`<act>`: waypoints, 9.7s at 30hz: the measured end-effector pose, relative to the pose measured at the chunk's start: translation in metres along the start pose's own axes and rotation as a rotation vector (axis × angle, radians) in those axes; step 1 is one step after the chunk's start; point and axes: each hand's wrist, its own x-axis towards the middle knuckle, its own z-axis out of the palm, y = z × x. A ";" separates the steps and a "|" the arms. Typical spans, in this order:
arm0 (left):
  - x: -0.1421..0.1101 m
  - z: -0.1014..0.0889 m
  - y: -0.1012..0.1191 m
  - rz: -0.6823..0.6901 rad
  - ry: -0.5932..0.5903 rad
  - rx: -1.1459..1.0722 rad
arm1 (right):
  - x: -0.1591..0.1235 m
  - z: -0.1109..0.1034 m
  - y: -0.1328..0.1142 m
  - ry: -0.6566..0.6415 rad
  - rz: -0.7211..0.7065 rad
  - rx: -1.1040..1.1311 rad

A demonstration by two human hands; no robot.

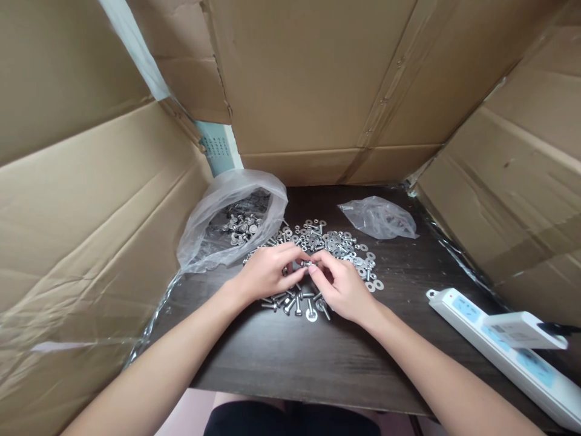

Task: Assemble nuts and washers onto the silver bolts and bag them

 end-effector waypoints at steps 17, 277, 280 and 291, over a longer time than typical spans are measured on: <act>0.000 -0.001 0.000 -0.010 -0.011 -0.016 | 0.000 0.001 0.002 0.007 -0.005 -0.012; 0.001 0.002 -0.003 0.036 0.020 0.020 | 0.000 0.001 0.002 -0.002 -0.008 -0.044; 0.001 0.003 -0.004 0.027 0.017 0.018 | 0.001 0.000 0.002 0.005 -0.014 -0.061; 0.001 0.004 -0.004 0.025 0.049 -0.003 | 0.000 0.000 0.001 0.015 -0.008 -0.030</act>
